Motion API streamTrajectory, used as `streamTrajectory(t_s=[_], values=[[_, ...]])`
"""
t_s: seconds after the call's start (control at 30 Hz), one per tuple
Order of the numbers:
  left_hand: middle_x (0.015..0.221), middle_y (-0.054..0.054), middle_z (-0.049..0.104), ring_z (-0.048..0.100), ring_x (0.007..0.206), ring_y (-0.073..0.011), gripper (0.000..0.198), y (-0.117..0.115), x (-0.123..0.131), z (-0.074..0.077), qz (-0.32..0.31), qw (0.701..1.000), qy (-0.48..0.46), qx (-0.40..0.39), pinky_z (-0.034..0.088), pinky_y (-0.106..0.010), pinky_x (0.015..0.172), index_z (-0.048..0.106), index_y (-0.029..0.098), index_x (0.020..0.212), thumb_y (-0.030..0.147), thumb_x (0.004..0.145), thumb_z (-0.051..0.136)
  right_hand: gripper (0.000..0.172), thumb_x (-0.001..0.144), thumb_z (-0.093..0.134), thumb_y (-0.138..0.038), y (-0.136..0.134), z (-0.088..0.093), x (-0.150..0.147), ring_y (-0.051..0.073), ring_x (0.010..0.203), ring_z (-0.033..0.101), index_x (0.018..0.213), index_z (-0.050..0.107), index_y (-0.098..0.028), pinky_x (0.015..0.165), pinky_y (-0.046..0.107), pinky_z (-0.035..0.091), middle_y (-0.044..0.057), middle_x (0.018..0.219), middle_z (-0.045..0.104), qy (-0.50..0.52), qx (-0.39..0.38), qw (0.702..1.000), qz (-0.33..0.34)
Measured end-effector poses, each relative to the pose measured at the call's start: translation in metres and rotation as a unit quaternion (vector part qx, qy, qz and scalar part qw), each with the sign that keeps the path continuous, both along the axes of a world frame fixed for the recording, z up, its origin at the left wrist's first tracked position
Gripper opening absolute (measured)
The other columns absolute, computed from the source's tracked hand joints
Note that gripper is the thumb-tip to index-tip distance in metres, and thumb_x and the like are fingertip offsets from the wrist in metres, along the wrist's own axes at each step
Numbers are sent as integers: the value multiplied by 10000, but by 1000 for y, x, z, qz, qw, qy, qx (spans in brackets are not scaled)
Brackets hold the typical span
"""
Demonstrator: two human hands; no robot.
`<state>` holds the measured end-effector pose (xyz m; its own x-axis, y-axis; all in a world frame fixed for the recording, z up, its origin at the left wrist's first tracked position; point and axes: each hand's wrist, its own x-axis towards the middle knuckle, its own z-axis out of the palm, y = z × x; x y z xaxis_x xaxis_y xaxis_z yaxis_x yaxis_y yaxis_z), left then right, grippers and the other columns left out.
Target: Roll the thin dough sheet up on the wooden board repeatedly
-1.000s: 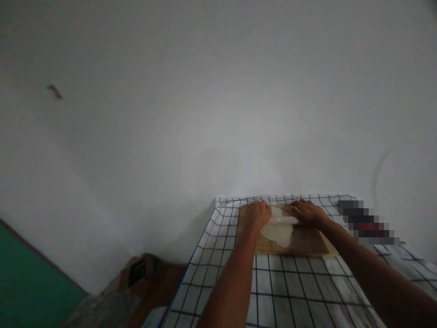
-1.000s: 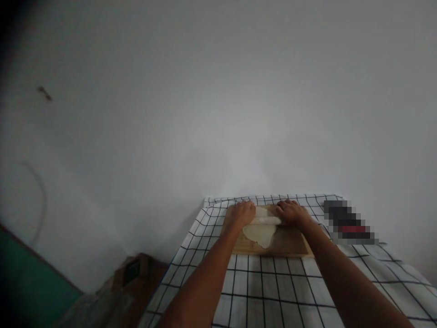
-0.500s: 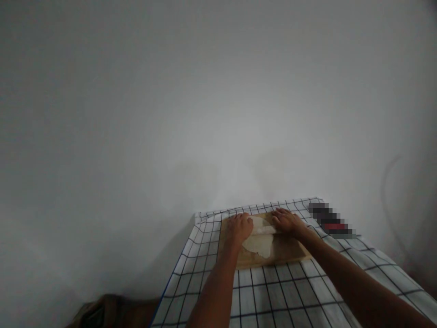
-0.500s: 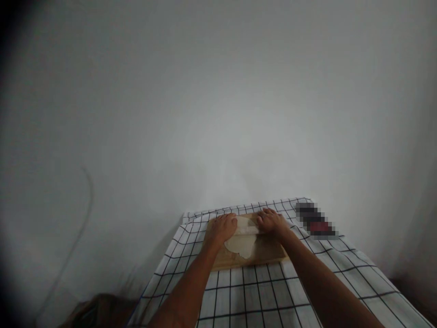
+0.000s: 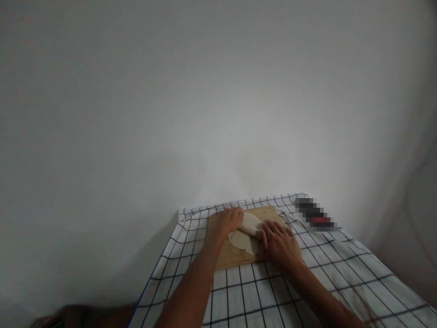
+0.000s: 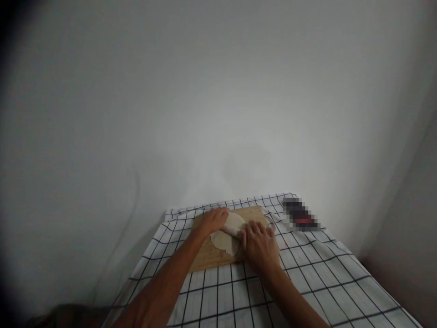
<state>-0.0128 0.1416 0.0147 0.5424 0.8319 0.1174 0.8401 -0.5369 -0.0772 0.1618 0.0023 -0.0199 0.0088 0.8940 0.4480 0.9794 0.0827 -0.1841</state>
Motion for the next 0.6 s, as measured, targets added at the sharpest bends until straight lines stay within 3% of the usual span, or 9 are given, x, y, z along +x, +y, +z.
streamTrajectory(t_s=[0.1, 0.27, 0.43, 0.6], values=[[1284, -107, 682, 601, 1229, -230, 368, -2, -2, -3, 19, 1000, -19, -1, 422, -387, 1091, 608, 200, 1320, 266, 1032, 390, 452, 1063, 263, -401, 26, 11, 20, 260, 1230, 570, 1197, 675, -275, 998, 408, 424, 70, 1308, 661, -3, -31, 999, 33], [1256, -82, 697, 626, 1184, -231, 376, -4, 1, -3, 58, 997, -58, 7, 442, -382, 1054, 651, 231, 1263, 304, 1026, 368, 481, 1064, 242, -353, 94, 23, 47, 234, 1199, 589, 1180, 685, -208, 944, 347, 452, 100, 1271, 675, -21, -86, 995, 48], [1147, -135, 726, 668, 1093, -252, 459, 5, 9, 1, 105, 990, -91, 17, 485, -360, 958, 730, 171, 1102, 344, 1036, 310, 368, 1013, 407, -339, 152, 27, 48, 218, 1069, 648, 1070, 739, -192, 916, 305, 448, 102, 1117, 737, -42, -119, 988, 92], [1064, -174, 746, 707, 994, -257, 573, 18, 10, 5, 152, 983, -101, 23, 508, -333, 863, 758, 136, 1066, 403, 1049, 251, 346, 977, 445, -341, 184, 31, 45, 196, 886, 680, 979, 766, -214, 782, 275, 453, 74, 1002, 768, -36, -128, 986, 101]])
